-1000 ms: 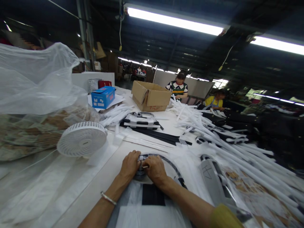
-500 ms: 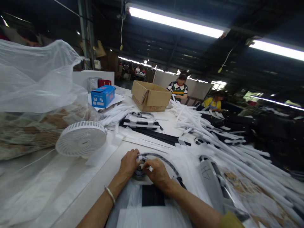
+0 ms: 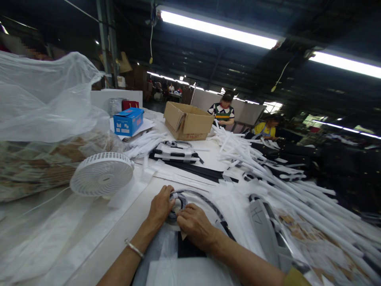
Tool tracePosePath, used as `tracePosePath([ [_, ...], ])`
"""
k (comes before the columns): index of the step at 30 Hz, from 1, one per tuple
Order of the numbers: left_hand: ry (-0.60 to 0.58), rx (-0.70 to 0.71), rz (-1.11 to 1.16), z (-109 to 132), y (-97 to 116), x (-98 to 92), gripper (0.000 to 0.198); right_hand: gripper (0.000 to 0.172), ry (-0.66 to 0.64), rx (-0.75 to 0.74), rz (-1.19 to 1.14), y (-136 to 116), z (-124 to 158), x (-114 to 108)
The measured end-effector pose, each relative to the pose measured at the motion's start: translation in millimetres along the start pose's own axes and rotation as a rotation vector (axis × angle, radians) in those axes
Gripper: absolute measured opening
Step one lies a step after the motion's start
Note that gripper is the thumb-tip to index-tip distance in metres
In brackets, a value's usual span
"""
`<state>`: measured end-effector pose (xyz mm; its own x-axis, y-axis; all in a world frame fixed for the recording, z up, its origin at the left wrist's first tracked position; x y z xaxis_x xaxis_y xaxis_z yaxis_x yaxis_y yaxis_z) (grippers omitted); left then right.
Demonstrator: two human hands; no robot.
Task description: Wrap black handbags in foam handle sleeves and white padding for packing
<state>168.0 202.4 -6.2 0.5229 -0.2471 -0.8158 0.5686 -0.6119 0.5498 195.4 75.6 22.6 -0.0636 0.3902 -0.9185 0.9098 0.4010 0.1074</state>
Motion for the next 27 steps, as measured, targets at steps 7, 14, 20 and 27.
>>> tracePosePath([
  [7, -0.010, 0.025, 0.026, 0, 3, 1.6, 0.022, 0.010, -0.158, 0.292, 0.024, 30, -7, 25],
  [14, -0.037, 0.056, 0.066, 1, 1, 10.9, 0.013, 0.009, -0.078, 0.374, 0.092, 55, -17, 30],
  [20, -0.081, 0.068, 0.064, -2, -3, 16.5, 0.011, 0.010, -0.074, 0.373, 0.108, 67, -13, 45],
  [27, -0.114, 0.033, 0.026, -2, -3, 14.7, 0.014, 0.014, -0.012, 0.441, 0.115, 80, 2, 43],
])
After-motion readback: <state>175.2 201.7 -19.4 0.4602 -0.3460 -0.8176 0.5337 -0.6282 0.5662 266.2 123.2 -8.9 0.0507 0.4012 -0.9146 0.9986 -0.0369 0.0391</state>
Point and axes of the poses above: each hand's wrist, its own z-axis away from the middle knuckle, its own x-axis out of the palm, y = z × x, the point moved 8 cm from there along -z, towards the middle knuckle
